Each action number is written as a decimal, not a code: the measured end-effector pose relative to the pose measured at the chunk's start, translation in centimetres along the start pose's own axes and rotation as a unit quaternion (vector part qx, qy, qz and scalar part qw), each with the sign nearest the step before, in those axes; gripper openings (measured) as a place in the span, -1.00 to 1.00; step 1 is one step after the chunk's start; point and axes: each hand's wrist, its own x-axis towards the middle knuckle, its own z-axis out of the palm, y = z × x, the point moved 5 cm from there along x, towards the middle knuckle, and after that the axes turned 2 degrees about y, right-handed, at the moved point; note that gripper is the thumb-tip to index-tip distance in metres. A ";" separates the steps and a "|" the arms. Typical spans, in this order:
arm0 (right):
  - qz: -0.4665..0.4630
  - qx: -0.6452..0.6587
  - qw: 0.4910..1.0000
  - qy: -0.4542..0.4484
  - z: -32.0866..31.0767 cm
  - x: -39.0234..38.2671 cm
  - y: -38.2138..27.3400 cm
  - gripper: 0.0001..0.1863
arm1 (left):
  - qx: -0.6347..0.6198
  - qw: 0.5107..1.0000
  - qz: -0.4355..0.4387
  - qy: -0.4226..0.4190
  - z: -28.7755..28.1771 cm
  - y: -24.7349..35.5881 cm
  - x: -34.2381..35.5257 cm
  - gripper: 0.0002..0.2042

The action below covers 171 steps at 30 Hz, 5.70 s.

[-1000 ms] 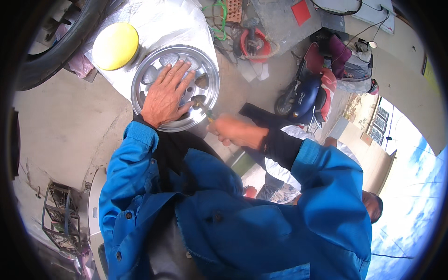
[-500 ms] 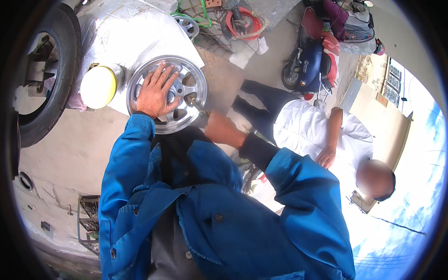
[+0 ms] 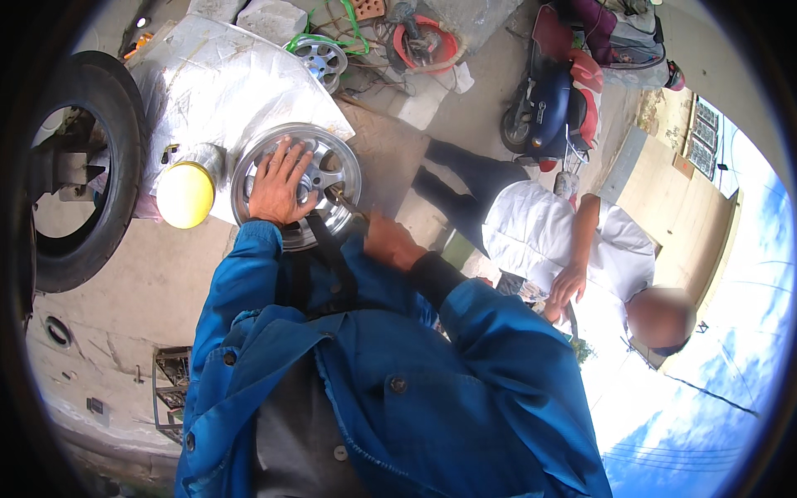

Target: The person cleans a silver wheel rim, places a tire onto it, and uses a tire iron to lever the tire bead over the rim edge. They rotate the tire and reposition the tool to seat the tire around the rim, then move the assembled wheel to a workbench.

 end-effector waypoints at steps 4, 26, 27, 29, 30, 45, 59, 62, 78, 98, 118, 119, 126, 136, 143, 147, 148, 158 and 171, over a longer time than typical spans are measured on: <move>-0.044 0.029 0.998 0.015 0.0 -0.1 0.4 -0.47 | -0.009 1.000 -0.004 -0.008 0.2 0.0 0.2 -0.22; -0.164 -0.295 0.941 0.033 -4.5 -0.4 -3.5 -0.72 | -0.045 0.999 -0.010 0.013 -0.3 0.4 -0.2 -0.19; -0.155 -0.278 0.946 0.054 -4.3 -0.2 -3.1 -0.72 | -0.046 0.999 -0.008 0.013 -0.2 0.3 -0.1 -0.18; -0.151 -0.274 0.947 0.073 -4.1 0.4 -2.0 -0.72 | -0.039 0.999 -0.007 0.009 0.0 0.1 0.2 -0.20; -0.155 -0.289 0.942 0.068 -4.2 0.5 -1.9 -0.71 | -0.033 0.999 -0.011 0.005 0.1 0.1 0.2 -0.22; -0.082 0.025 0.996 -0.035 -0.8 1.3 -0.7 -0.70 | -0.006 1.000 -0.014 -0.014 0.2 0.5 0.2 -0.23; 0.112 0.636 0.760 -0.077 5.2 1.9 -7.4 -0.82 | 0.029 1.000 -0.002 -0.009 0.4 0.8 0.4 -0.24; -0.090 0.397 0.910 0.073 6.2 2.3 -6.5 -0.79 | 0.034 0.999 0.002 -0.008 0.5 1.1 0.6 -0.22; -0.178 0.184 0.954 0.154 5.7 1.8 -0.4 -0.83 | 0.077 0.997 0.022 0.018 0.9 1.2 0.7 -0.23; -0.101 0.625 0.759 0.153 11.7 3.9 7.4 -0.87 | 0.157 0.965 0.201 -0.054 2.4 7.9 -1.9 -0.51; -0.183 0.518 0.806 0.222 7.6 4.1 10.2 -0.36 | 0.224 0.951 0.172 -0.125 5.8 10.9 -1.6 -0.52; -0.206 0.499 0.799 0.264 6.9 3.1 10.1 -0.36 | 0.226 0.948 0.187 -0.121 5.4 11.6 -1.2 -0.53; -0.441 0.335 0.781 0.289 4.6 -7.1 1.9 -0.32 | -0.397 0.872 -0.279 -0.063 -1.0 17.9 -11.9 -0.44; -0.549 0.222 0.780 0.202 8.3 -9.2 -9.5 -0.31 | -0.609 0.660 -0.347 0.269 -2.7 12.4 -17.9 -0.59; -0.281 0.303 0.783 0.465 3.9 -2.0 -3.0 -0.30 | -0.037 0.899 -0.389 0.200 -16.0 -6.7 -16.8 -0.63; -0.132 0.361 0.839 0.385 4.9 7.3 2.1 -0.19 | 0.126 0.942 -0.280 0.138 -16.5 -14.4 -12.0 -0.54; -0.154 0.366 0.857 0.329 4.4 6.8 0.5 -0.28 | 0.145 0.953 -0.245 0.106 -17.0 -15.3 -11.6 -0.48; -0.121 0.460 0.794 0.379 1.3 -3.3 -0.2 -0.53 | -0.026 0.987 -0.102 0.120 -11.3 8.4 -15.9 -0.40; -0.189 0.509 0.713 0.444 3.0 -9.7 4.0 -0.37 | -0.190 0.974 -0.088 0.087 -4.3 16.3 -10.1 -0.85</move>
